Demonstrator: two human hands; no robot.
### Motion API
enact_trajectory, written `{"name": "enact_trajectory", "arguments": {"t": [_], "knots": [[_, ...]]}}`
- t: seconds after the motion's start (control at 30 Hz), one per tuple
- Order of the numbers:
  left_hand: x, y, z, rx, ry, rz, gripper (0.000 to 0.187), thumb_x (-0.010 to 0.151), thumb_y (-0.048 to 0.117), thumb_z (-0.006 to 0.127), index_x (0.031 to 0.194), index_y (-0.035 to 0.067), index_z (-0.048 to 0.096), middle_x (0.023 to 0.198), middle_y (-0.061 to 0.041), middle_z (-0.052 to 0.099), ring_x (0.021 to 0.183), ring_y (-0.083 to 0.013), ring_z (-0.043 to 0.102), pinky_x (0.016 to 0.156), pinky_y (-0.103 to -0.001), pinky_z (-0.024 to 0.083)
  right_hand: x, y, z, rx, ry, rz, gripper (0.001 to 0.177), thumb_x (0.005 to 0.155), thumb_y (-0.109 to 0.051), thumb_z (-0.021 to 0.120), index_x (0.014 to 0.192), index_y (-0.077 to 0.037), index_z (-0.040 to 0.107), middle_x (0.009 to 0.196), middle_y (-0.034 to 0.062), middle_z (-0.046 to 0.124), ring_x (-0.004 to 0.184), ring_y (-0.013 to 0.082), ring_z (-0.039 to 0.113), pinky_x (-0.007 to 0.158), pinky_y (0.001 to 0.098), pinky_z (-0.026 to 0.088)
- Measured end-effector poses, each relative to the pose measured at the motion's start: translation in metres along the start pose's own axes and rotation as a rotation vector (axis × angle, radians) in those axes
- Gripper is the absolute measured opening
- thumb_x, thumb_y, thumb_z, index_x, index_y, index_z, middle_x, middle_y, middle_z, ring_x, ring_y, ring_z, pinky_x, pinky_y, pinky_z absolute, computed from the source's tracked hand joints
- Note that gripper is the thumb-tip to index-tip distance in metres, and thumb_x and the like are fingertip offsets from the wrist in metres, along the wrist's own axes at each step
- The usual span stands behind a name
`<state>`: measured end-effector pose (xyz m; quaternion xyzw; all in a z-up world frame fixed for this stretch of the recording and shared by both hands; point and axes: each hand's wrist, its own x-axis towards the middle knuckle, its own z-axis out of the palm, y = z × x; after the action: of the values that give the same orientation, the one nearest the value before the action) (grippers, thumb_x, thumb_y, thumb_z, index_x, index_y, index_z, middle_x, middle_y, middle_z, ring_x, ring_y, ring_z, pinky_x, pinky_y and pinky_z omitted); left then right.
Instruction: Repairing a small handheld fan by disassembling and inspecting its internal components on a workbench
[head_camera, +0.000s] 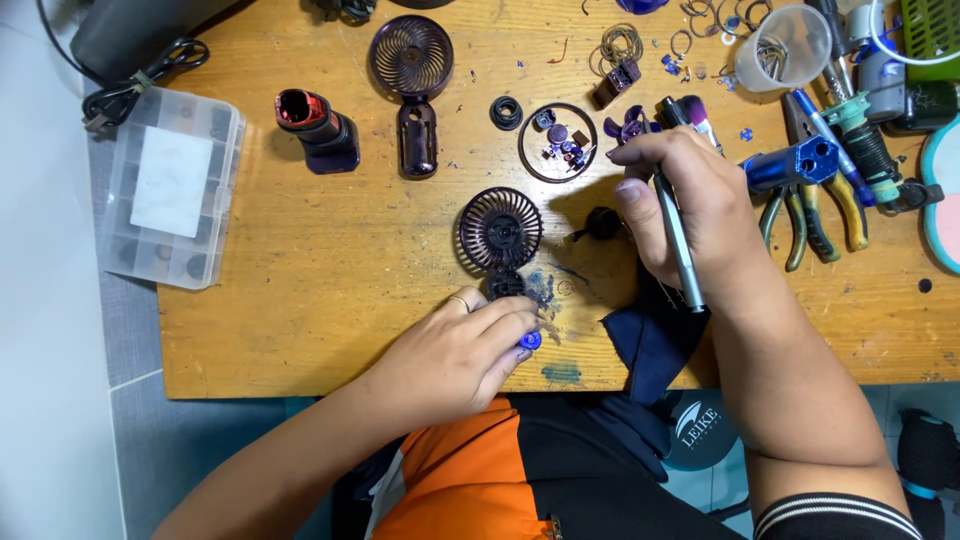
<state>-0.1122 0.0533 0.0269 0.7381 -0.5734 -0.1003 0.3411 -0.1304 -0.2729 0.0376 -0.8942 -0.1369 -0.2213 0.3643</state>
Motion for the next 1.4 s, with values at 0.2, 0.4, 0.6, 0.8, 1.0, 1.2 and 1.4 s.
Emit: {"name": "enact_trajectory", "arguments": {"t": [0.2,0.4,0.6,0.8,1.0,1.2,1.4], "knots": [[0.013,-0.010,-0.022,0.015,-0.097,-0.103,0.035,0.119,0.015,0.053,0.147,0.004,0.070,0.145,-0.021,0.073,0.116,-0.0359,0.074,0.094,-0.046,0.057,-0.004,0.005,-0.003,-0.012,0.034,-0.012,0.030,0.124,-0.025,0.068,0.128,0.002,0.080,0.095,0.0157,0.072,0.089,0.0428,0.071,0.083,0.0543,0.057],[0.062,-0.044,-0.062,0.173,-0.005,-0.127,0.037,0.121,0.015,0.050,0.153,0.005,0.068,0.144,-0.022,0.074,0.111,-0.0377,0.075,0.093,-0.046,0.061,-0.006,0.011,-0.003,-0.038,0.055,0.017,0.026,0.123,-0.022,0.069,0.128,0.002,0.079,0.097,0.0181,0.074,0.091,0.0469,0.072,0.085,0.0559,0.058],[0.090,-0.123,-0.039,0.287,0.072,-0.088,0.028,0.120,0.025,0.061,0.141,0.006,0.064,0.141,-0.019,0.071,0.105,-0.0462,0.075,0.091,-0.056,0.061,0.000,0.012,-0.003,-0.031,0.061,-0.030,0.030,0.124,-0.024,0.066,0.128,0.002,0.080,0.094,0.0199,0.073,0.088,0.0474,0.072,0.084,0.0557,0.057],[0.083,-0.132,-0.034,0.374,0.058,-0.116,0.026,0.115,0.028,0.063,0.133,0.009,0.065,0.134,-0.019,0.070,0.100,-0.0509,0.072,0.090,-0.058,0.061,0.004,0.002,-0.006,-0.084,0.008,-0.020,0.027,0.124,-0.025,0.067,0.127,-0.001,0.079,0.092,0.0160,0.072,0.088,0.0454,0.071,0.085,0.0541,0.056],[0.075,-0.140,-0.038,0.576,0.052,-0.150,0.028,0.115,0.035,0.060,0.138,0.019,0.065,0.140,-0.006,0.072,0.097,-0.0411,0.077,0.088,-0.052,0.052,0.005,0.003,-0.004,-0.083,-0.023,-0.057,0.026,0.121,-0.023,0.068,0.128,0.000,0.078,0.091,0.0160,0.068,0.087,0.0448,0.070,0.083,0.0549,0.057],[0.073,-0.104,-0.032,0.455,0.140,-0.118,0.031,0.119,0.031,0.059,0.143,0.013,0.069,0.139,-0.011,0.073,0.103,-0.0389,0.081,0.085,-0.049,0.054,0.004,0.008,-0.006,-0.080,0.012,-0.063,0.013,0.111,-0.003,0.089,0.123,-0.005,0.085,0.105,0.0153,0.082,0.098,0.0431,0.078,0.092,0.0509,0.061],[0.074,-0.061,-0.016,0.007,0.040,-0.288,0.023,0.112,0.019,0.073,0.129,0.004,0.071,0.121,-0.016,0.074,0.091,-0.0381,0.079,0.075,-0.054,0.064,0.007,0.001,-0.032,-0.182,-0.011,-0.025,0.038,0.108,0.026,0.063,0.139,0.011,0.077,0.131,0.0266,0.084,0.115,0.0418,0.077,0.102,0.0497,0.060]]}}
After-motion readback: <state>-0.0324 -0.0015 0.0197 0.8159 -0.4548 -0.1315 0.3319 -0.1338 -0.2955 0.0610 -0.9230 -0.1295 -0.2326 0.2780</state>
